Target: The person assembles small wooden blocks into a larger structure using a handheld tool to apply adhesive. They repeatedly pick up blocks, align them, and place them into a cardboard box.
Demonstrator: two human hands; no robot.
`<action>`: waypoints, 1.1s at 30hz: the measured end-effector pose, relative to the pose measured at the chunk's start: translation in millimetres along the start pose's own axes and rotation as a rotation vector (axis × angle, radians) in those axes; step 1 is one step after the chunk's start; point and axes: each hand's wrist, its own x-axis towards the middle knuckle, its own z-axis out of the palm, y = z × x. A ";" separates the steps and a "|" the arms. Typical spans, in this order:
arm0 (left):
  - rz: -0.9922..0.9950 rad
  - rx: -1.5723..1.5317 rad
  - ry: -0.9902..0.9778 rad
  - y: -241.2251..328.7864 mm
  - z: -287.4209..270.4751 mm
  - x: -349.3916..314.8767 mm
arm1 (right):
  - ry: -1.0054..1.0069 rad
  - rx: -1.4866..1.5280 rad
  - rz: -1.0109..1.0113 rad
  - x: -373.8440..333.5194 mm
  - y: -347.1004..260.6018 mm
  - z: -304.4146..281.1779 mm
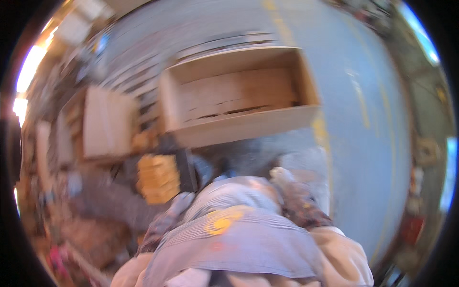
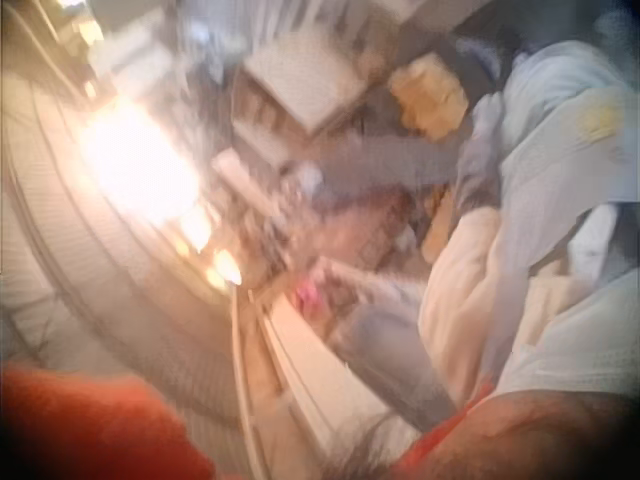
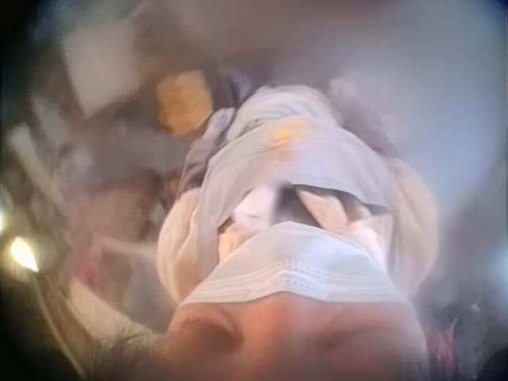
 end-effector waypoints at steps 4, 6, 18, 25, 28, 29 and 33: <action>0.081 0.044 -0.062 71.6 17.7 34.1 | 0.235 -0.468 -0.335 -44.9 27.5 -40.3; 0.131 0.184 -0.111 145.3 26.3 67.0 | 0.362 0.133 0.216 -86.7 66.2 -53.6; 0.581 1.296 -0.443 626.4 159.6 192.8 | 0.988 1.103 1.747 -367.6 199.5 133.3; 0.793 1.412 -0.835 685.4 265.0 184.1 | 0.625 1.143 1.624 -264.0 -34.1 182.2; 0.845 1.519 -0.932 696.9 298.1 174.5 | 0.912 1.651 1.942 -183.9 -86.2 157.4; 0.862 1.556 -0.962 699.0 312.1 168.1 | 1.008 1.763 2.055 -162.9 -93.7 146.6; 0.930 1.687 -1.053 695.9 364.9 132.6 | 1.346 1.899 2.361 -154.1 -107.1 129.8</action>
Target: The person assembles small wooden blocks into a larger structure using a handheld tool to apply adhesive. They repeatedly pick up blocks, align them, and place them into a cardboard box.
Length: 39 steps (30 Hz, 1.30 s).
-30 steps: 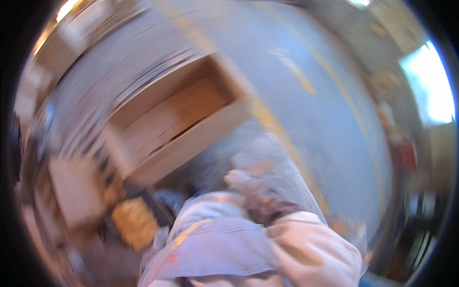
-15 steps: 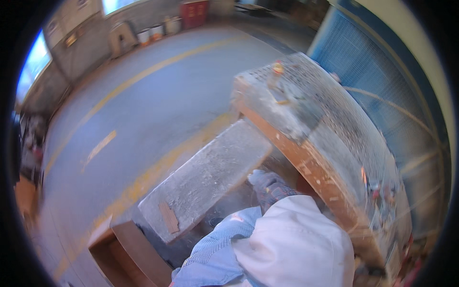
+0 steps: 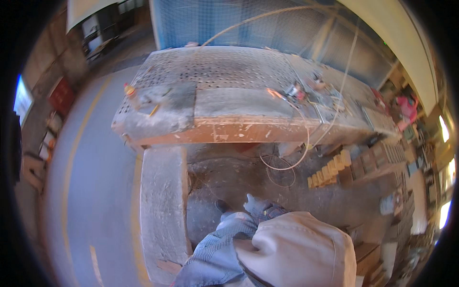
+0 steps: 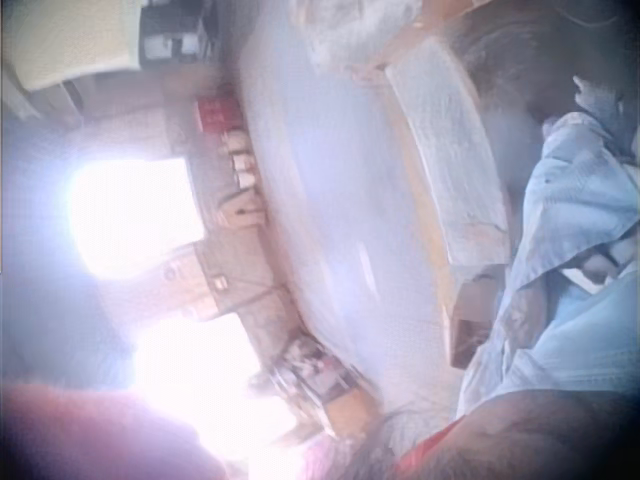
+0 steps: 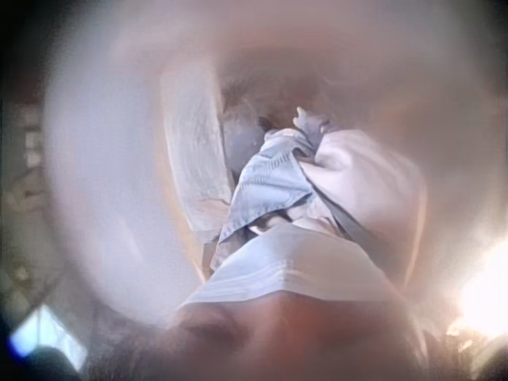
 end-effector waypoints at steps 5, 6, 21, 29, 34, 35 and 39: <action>0.025 0.031 -0.048 65.3 4.1 26.3 | 0.110 0.278 -0.071 58.2 -63.3 -85.6; 0.020 0.025 -0.050 78.0 8.4 30.4 | 0.149 0.310 -0.106 78.3 -80.3 -105.5; 0.031 -0.355 -0.127 321.0 99.4 71.3 | 0.051 0.235 -0.427 440.8 -210.9 -272.4; 0.020 -0.029 -0.083 301.0 72.3 113.5 | -0.051 0.217 -0.326 443.5 -175.6 -293.2; -0.032 -0.052 -0.182 270.7 47.0 152.8 | 0.002 0.376 -0.417 426.8 -164.9 -278.5; -0.056 -0.064 -0.239 274.8 38.0 163.9 | 0.042 0.371 -0.429 424.8 -162.5 -273.3; 0.068 0.069 -0.213 330.1 8.8 202.8 | 0.032 0.364 -0.369 418.4 -156.1 -261.9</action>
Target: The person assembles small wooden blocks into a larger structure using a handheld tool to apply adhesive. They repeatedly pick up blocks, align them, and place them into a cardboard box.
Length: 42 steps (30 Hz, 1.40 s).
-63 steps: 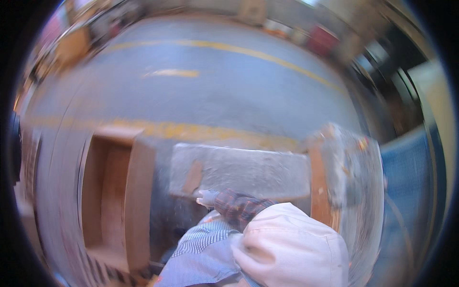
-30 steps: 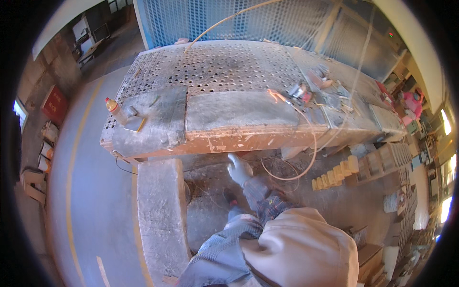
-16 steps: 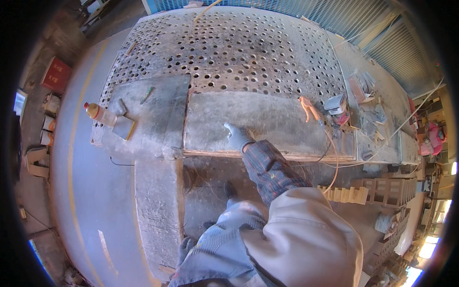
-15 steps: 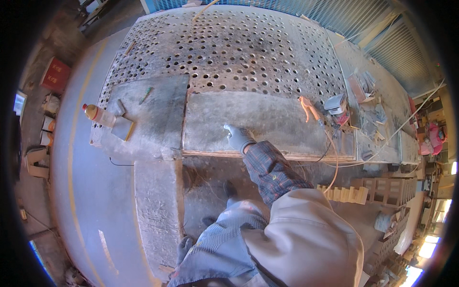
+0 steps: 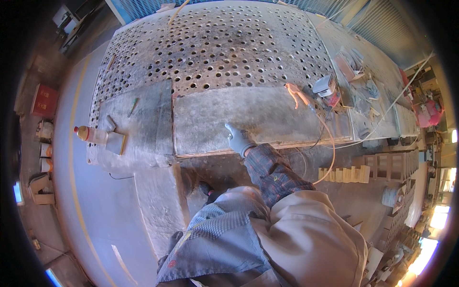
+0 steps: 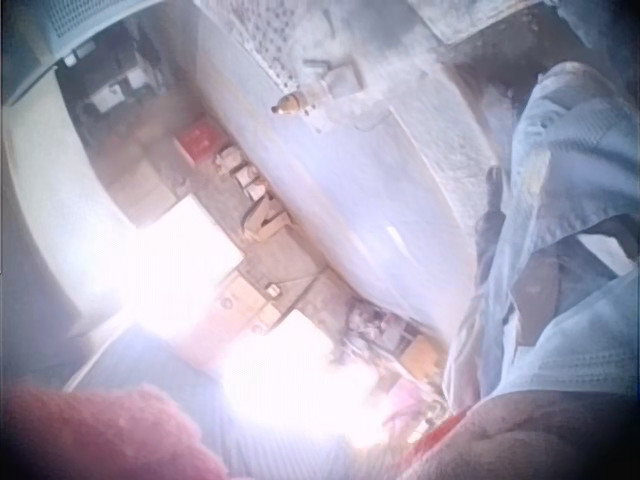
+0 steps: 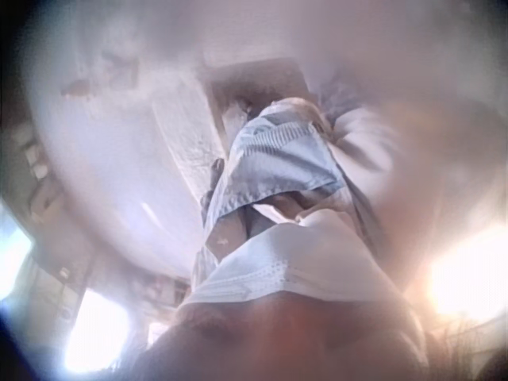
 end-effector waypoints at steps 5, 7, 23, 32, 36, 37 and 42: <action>0.142 0.209 0.084 88.4 -26.8 6.7 | 0.024 -0.059 0.005 -12.0 -11.8 -2.2; 0.159 0.201 0.062 110.6 -34.3 8.1 | 0.087 -0.080 0.020 -17.1 -15.3 -1.1; 0.512 0.474 0.031 233.3 -56.8 39.3 | 0.239 -0.025 0.270 -9.6 -6.0 21.7; 0.444 0.511 -0.066 272.5 -19.6 34.9 | 0.309 0.099 0.130 -11.0 22.6 -21.2; 0.440 0.568 -0.069 282.8 12.4 29.7 | 0.108 0.083 0.248 -8.0 50.4 -29.4; 0.405 0.590 -0.079 286.0 22.3 27.2 | 0.117 -0.018 0.273 -6.9 56.3 -29.3; 0.352 0.492 -0.143 310.5 61.1 22.8 | 0.284 0.115 0.089 -19.6 62.2 -26.1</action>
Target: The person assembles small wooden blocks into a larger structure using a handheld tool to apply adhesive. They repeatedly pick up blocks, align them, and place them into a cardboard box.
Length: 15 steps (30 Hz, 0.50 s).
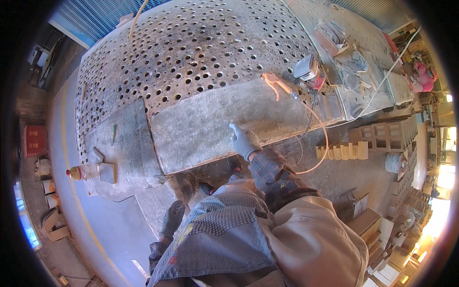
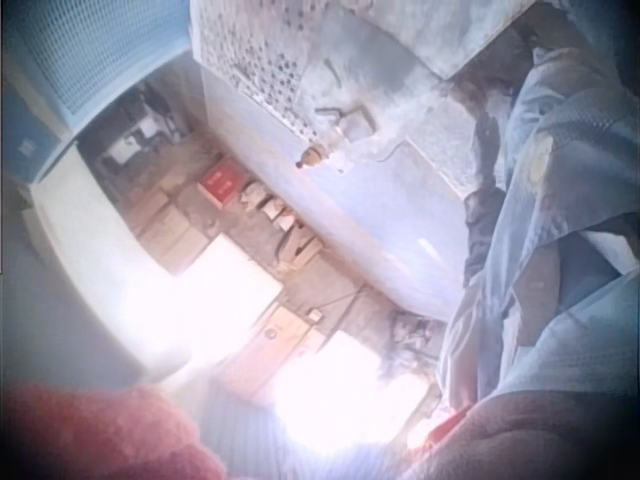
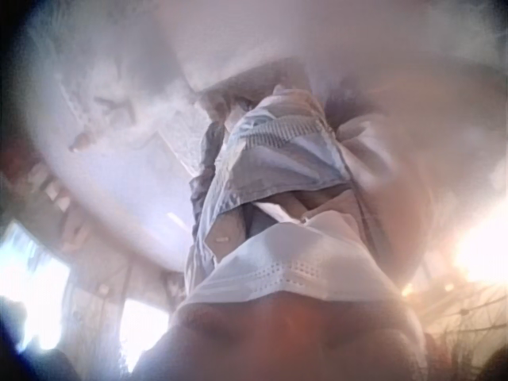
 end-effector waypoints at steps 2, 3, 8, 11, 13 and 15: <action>0.020 0.034 -0.002 8.3 3.8 5.4 | -0.046 -0.076 -0.002 -8.8 -8.7 -8.2; 0.065 0.067 0.002 10.4 5.0 7.9 | -0.109 -0.146 0.034 -14.8 -13.8 -17.0; 0.151 0.149 -0.010 10.6 -0.8 16.4 | -0.227 -0.213 0.090 -24.3 -52.6 -46.9; 0.160 0.179 -0.039 9.8 -13.2 17.1 | -0.191 -0.198 0.135 -29.3 -62.2 -50.9; 0.143 0.171 -0.051 9.9 -22.6 15.7 | -0.174 -0.206 0.148 -33.0 -58.3 -42.8; 0.139 0.175 -0.041 10.5 -31.1 12.9 | -0.147 -0.196 0.130 -34.9 -46.2 -27.6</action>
